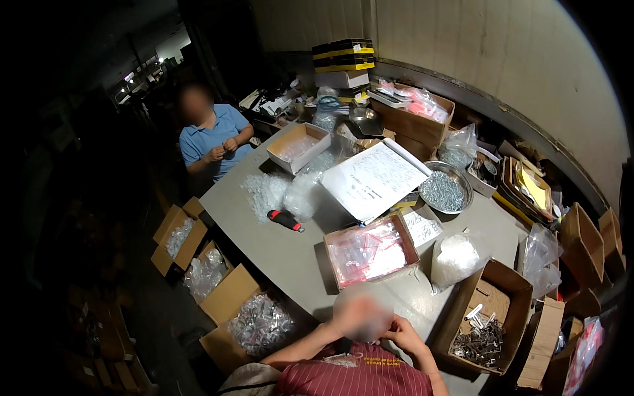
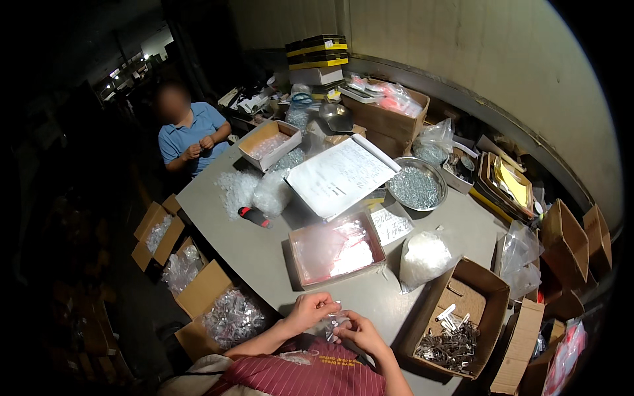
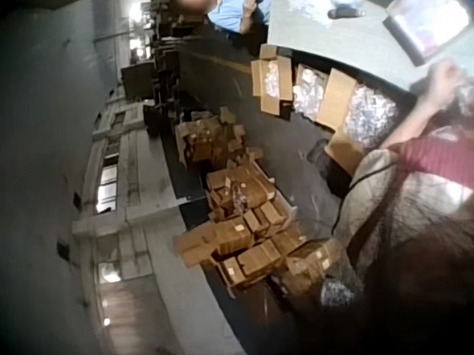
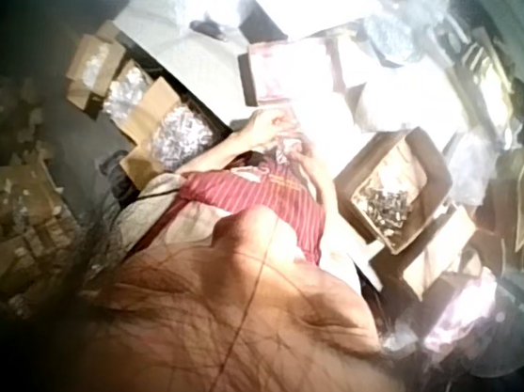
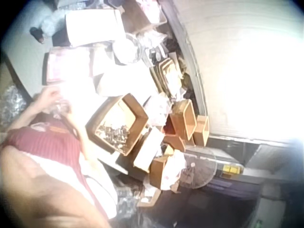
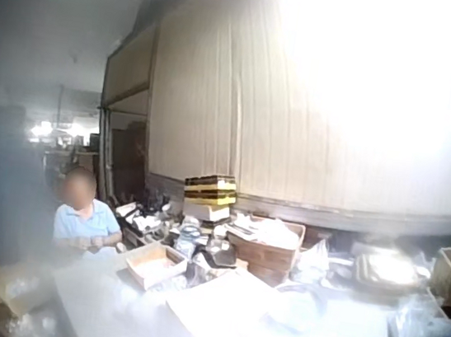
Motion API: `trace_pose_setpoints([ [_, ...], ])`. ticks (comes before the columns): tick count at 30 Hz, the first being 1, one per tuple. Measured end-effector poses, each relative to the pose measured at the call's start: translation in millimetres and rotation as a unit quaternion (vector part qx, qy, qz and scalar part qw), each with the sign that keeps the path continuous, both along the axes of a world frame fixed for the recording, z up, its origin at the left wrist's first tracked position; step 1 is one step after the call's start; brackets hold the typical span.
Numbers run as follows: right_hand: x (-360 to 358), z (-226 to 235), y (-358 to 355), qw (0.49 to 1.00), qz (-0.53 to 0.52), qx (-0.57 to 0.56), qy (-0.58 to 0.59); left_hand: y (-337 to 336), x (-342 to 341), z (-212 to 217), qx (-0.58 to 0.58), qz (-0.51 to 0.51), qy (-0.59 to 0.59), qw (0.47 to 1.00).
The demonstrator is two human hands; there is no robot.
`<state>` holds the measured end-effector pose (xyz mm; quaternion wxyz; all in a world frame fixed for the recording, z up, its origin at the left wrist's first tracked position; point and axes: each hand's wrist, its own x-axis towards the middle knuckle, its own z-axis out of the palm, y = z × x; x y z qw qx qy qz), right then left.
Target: The person picks up small metal fasteners and white plastic sleeves from a cardboard box and the table. They insert the sleeves onto the fasteners and place the assembled units into a clear plastic bag. The person repeats this process continuously throughout the clip.
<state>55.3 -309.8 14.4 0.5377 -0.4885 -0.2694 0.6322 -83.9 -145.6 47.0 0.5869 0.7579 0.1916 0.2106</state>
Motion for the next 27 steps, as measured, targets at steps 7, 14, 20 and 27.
trace_pose_setpoints([
  [7, 2.1, -6.8, 9.4, 0.903, -0.083, 0.029, -0.420, 2.6, -3.0, -23.5, -0.089, -0.042, -0.001, 0.995],
  [14, 8.2, 66.4, 12.3, 0.824, -0.088, 0.177, -0.531, -8.3, -0.7, -35.6, 0.070, -0.009, -0.020, 0.997],
  [20, 26.8, 23.2, -0.5, 0.791, -0.042, 0.209, -0.573, -8.0, -2.5, 7.1, 0.104, -0.079, -0.001, 0.991],
  [27, 22.7, 16.3, -19.0, 0.788, 0.072, 0.133, -0.597, -12.1, 5.6, -14.8, 0.360, -0.072, -0.026, 0.930],
])
